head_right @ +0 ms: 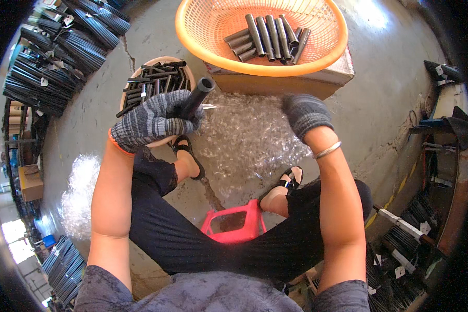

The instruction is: The person picks up metal tubes one by one from a bin and wipes each tube with a cloth before placing it into a basket.

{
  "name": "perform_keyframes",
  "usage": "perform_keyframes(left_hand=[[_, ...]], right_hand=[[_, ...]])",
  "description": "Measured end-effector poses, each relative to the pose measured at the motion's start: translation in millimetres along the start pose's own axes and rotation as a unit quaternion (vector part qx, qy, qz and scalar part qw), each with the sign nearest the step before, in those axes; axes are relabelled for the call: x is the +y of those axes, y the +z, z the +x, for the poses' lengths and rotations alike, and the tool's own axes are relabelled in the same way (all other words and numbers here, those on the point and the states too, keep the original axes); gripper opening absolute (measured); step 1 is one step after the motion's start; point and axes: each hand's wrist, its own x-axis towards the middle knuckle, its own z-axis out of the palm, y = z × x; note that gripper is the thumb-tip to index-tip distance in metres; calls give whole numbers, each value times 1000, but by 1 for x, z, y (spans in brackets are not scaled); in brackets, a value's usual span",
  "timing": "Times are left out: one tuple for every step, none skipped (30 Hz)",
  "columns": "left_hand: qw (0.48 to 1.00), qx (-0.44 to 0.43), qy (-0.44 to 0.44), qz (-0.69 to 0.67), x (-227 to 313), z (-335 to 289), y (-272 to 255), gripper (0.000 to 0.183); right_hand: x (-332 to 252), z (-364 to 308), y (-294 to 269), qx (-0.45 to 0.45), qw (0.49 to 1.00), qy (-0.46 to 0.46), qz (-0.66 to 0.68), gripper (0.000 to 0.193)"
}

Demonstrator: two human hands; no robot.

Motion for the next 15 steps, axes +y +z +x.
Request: perform_keyframes(left_hand=[[1000,2,9,6,-3,0,-3,35],[1000,3,20,11,-3,1,-4,35],[1000,-1,-7,-6,1,3,-2,36],[1000,-8,-7,9,3,5,2,36],[1000,-12,-6,24,6,7,7,36],[999,-18,-9,37,5,9,11,36],[999,-34,-15,21,0,9,11,36],[999,-32,-16,-3,-2,6,10,36],[999,-29,-12,-24,1,4,9,36],[999,-26,-7,-45,3,2,6,36],[999,-18,-7,-48,3,3,4,34],[998,-4,-6,-57,-3,1,0,33],[998,10,-4,-66,-8,-1,-3,32],[997,20,-2,-76,-11,-1,-3,31],[998,14,14,-59,-3,3,0,30]], right_hand=[[1,-6,1,33,999,2,-9,36],[2,-13,3,66,998,6,-19,41],[-5,-10,12,156,976,-102,112,43],[-12,-13,18,162,936,-162,267,45],[-26,-19,12,153,870,-228,408,48],[-50,-30,1,88,838,-241,481,48],[-76,-38,-8,20,801,-243,547,48],[-84,-39,-6,-17,809,-248,533,46],[-77,-35,-8,-80,782,-226,575,34],[-60,-21,7,61,836,-276,471,29],[-39,-9,20,220,870,-277,343,24],[-33,-9,7,220,944,-166,181,22],[-29,-8,-10,99,990,-25,96,25],[-7,2,4,85,996,-12,26,26],[9,0,18,157,985,-60,24,28]])
